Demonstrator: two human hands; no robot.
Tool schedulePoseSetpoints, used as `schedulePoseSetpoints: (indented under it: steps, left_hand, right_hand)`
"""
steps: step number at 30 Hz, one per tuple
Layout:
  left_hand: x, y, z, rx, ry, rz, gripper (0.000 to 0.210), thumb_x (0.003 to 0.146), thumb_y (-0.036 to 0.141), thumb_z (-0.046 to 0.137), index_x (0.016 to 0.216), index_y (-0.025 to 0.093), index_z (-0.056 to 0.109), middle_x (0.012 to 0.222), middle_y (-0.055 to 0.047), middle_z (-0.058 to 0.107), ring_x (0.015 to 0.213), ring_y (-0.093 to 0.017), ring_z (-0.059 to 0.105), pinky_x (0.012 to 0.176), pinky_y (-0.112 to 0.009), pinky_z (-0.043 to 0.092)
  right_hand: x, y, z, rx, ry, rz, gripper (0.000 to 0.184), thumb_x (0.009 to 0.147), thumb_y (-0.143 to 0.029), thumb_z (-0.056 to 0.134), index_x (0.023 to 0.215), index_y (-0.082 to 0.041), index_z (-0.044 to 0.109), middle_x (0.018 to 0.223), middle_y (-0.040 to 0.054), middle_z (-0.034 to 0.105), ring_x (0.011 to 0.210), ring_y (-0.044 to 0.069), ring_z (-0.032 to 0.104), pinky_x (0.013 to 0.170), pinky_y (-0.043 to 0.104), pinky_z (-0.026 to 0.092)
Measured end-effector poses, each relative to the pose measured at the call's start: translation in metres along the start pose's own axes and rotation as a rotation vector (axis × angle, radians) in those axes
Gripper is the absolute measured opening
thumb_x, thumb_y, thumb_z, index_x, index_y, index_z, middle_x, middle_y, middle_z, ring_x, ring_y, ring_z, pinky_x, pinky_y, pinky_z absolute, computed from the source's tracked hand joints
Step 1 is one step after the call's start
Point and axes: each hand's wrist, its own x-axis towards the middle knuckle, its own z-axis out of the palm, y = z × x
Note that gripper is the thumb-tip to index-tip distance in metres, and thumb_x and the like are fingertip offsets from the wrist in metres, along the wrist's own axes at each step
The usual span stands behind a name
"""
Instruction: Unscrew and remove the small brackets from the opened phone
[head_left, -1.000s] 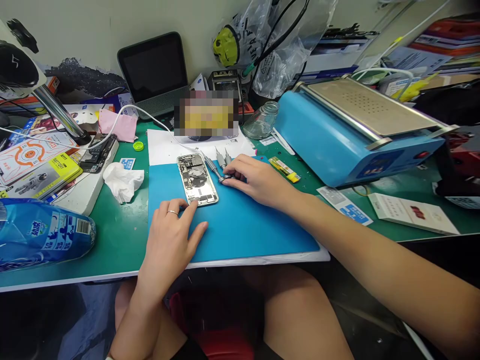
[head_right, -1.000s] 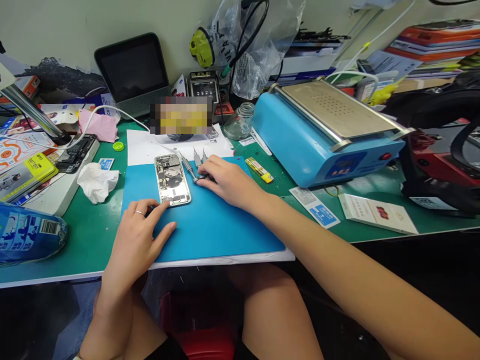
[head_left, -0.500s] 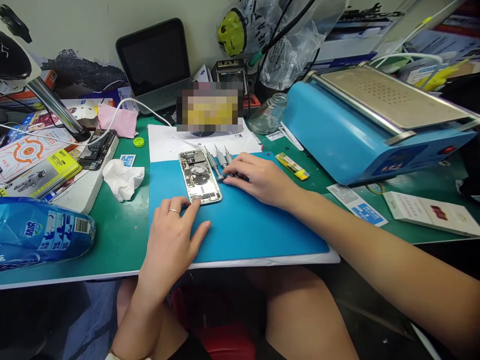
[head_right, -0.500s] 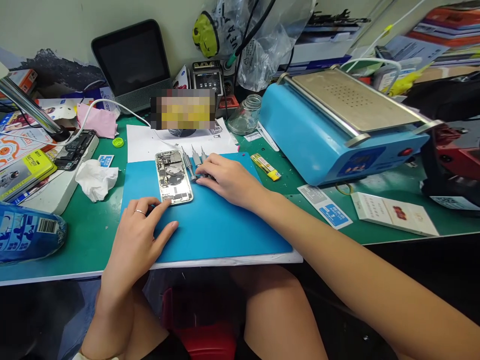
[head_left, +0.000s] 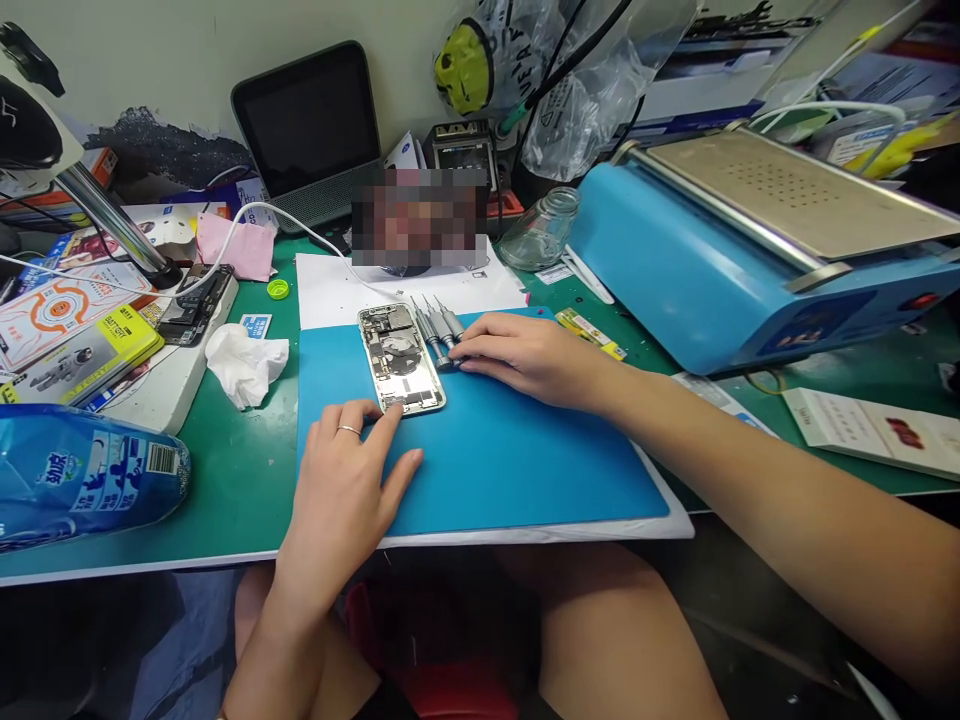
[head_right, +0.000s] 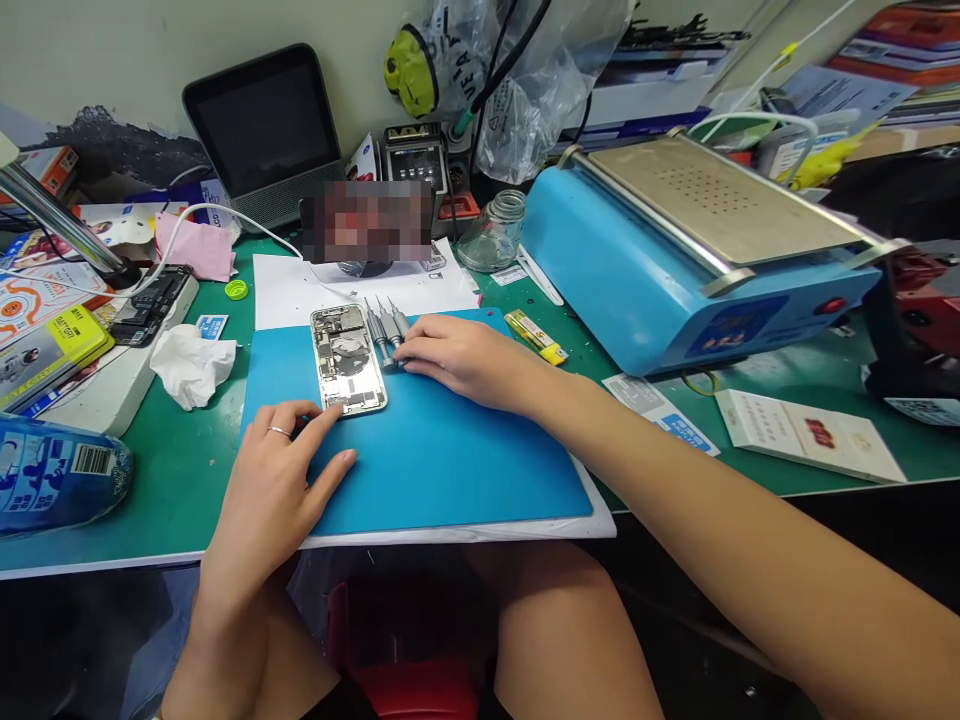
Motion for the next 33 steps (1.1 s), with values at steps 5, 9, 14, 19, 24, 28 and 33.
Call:
schedulePoseSetpoints:
  steps: [5,9,14,19,24,28,33]
  left_hand:
    - [0.0,0.0,0.0,0.002,-0.002,-0.003,0.041,0.106,0.04,0.053,0.139,0.018,0.06,0.124,-0.014,0.063,0.109,-0.031,0.055,0.089,-0.046,0.051]
    - [-0.001,0.001,0.0,-0.004,-0.002,-0.011,0.041,0.106,0.04,0.054,0.14,0.018,0.06,0.123,-0.014,0.063,0.109,-0.031,0.056,0.09,-0.047,0.052]
    - [-0.001,0.001,0.0,-0.02,-0.003,-0.009,0.041,0.106,0.039,0.054,0.14,0.017,0.06,0.123,-0.014,0.062,0.109,-0.031,0.055,0.092,-0.049,0.052]
    - [-0.002,0.002,0.0,-0.03,-0.007,-0.011,0.041,0.106,0.039,0.054,0.14,0.017,0.06,0.123,-0.014,0.061,0.109,-0.031,0.055,0.092,-0.05,0.052]
    - [-0.002,0.002,0.0,-0.024,-0.007,-0.013,0.04,0.106,0.038,0.053,0.14,0.017,0.058,0.123,-0.014,0.061,0.108,-0.031,0.055,0.089,-0.047,0.051]
    - [-0.002,0.003,0.0,-0.01,-0.002,-0.01,0.04,0.106,0.038,0.054,0.139,0.017,0.058,0.122,-0.014,0.061,0.106,-0.031,0.056,0.085,-0.045,0.05]
    - [-0.003,0.004,0.001,0.004,-0.011,-0.027,0.043,0.107,0.039,0.051,0.145,0.019,0.052,0.123,-0.013,0.06,0.105,-0.03,0.055,0.084,-0.043,0.049]
  right_hand:
    - [0.006,-0.007,0.001,-0.071,-0.02,-0.014,0.027,0.104,-0.035,0.052,0.12,-0.022,0.069,0.103,0.0094,0.07,0.092,0.022,0.068,0.077,0.033,0.056]
    - [0.009,-0.012,0.006,-0.147,-0.01,-0.018,0.024,0.105,-0.032,0.049,0.112,-0.021,0.07,0.097,0.0092,0.068,0.087,0.021,0.066,0.07,0.031,0.051]
    - [0.012,-0.005,0.011,-0.235,0.004,-0.092,0.025,0.106,-0.034,0.048,0.107,-0.022,0.07,0.095,0.0086,0.07,0.086,0.02,0.065,0.067,0.03,0.048]
    - [0.017,0.003,0.011,-0.299,0.015,-0.223,0.033,0.108,-0.04,0.044,0.096,-0.021,0.069,0.086,0.0061,0.069,0.08,0.019,0.063,0.066,0.03,0.044]
    - [0.021,0.008,0.009,-0.349,0.037,-0.315,0.031,0.108,-0.038,0.047,0.092,-0.019,0.066,0.084,0.005,0.069,0.077,0.018,0.063,0.064,0.029,0.042]
    - [0.024,0.012,0.008,-0.387,0.031,-0.387,0.032,0.107,-0.036,0.048,0.084,-0.021,0.064,0.077,0.0028,0.065,0.069,0.017,0.057,0.058,0.032,0.036]
    - [0.024,0.015,0.01,-0.382,0.073,-0.408,0.033,0.108,-0.036,0.047,0.083,-0.02,0.062,0.074,0.002,0.061,0.066,0.015,0.055,0.059,0.03,0.037]
